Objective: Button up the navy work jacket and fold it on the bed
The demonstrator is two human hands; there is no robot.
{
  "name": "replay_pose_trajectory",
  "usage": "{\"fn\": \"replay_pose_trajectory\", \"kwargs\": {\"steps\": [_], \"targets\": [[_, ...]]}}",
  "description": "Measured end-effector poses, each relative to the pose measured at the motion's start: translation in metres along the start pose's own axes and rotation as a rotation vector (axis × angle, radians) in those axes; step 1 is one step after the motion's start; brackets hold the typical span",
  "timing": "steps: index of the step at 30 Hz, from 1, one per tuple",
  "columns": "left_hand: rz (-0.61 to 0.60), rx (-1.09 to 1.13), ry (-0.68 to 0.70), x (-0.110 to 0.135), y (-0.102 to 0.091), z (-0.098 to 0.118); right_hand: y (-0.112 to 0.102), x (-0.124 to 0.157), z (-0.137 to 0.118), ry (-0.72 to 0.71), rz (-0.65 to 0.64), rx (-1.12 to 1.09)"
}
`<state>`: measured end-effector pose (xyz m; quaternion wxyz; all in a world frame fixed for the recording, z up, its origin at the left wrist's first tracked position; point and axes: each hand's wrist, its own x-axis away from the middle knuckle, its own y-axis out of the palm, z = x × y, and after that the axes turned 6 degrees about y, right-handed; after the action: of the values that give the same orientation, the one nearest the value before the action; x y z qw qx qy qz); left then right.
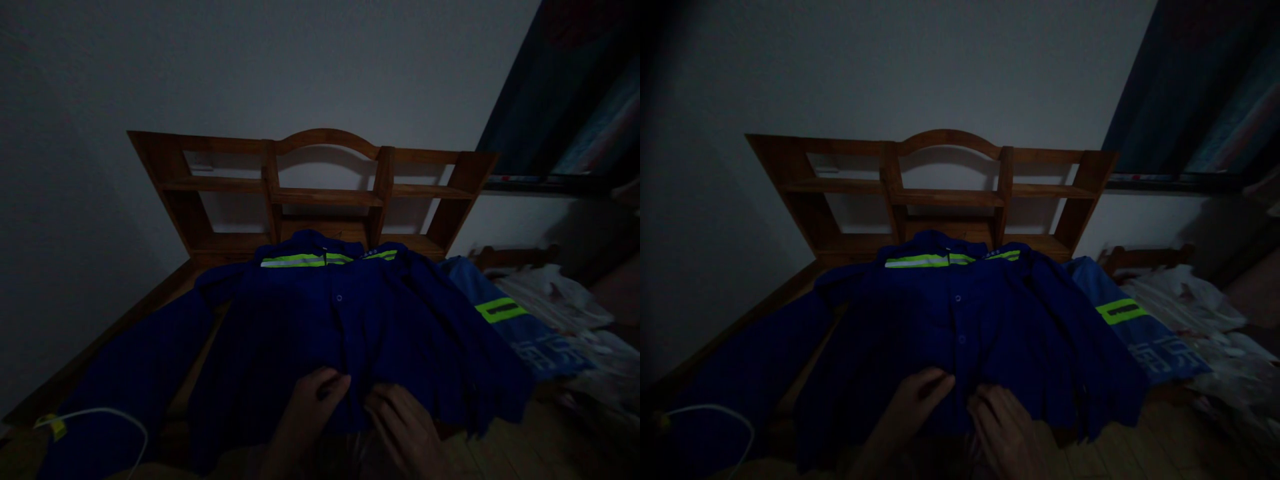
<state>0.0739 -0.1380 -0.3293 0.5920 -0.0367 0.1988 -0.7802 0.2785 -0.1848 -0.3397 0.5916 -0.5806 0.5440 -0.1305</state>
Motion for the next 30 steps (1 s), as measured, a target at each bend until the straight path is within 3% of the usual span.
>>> {"fn": "replay_pose_trajectory", "kwargs": {"steps": [5, 10, 15, 17, 21, 23, 26, 30], "targets": [[0.036, -0.136, 0.135, 0.026, 0.012, -0.01, 0.022, 0.019, -0.003, -0.113, 0.08, 0.166], [0.096, -0.19, 0.181, 0.024, 0.022, -0.016, 0.026, 0.016, -0.007, 0.016, 0.105, 0.099], [0.081, -0.186, 0.132, 0.013, 0.025, -0.01, 0.025, 0.011, -0.014, 0.089, 0.109, -0.073], [0.098, -0.175, 0.095, 0.009, 0.026, -0.009, 0.023, 0.009, -0.014, 0.217, 0.139, -0.195], [0.112, -0.17, 0.026, 0.005, 0.027, -0.008, 0.01, 0.003, -0.001, 0.654, 0.321, -0.467], [0.119, -0.174, 0.017, 0.005, 0.027, -0.007, 0.0, -0.002, 0.007, 0.75, 0.37, -0.537], [0.139, -0.176, 0.034, 0.006, 0.028, -0.002, -0.01, -0.009, 0.011, 0.716, 0.302, -0.597], [0.112, -0.207, 0.085, 0.013, 0.033, 0.003, -0.008, -0.014, -0.001, 0.582, 0.228, -0.594]]}}
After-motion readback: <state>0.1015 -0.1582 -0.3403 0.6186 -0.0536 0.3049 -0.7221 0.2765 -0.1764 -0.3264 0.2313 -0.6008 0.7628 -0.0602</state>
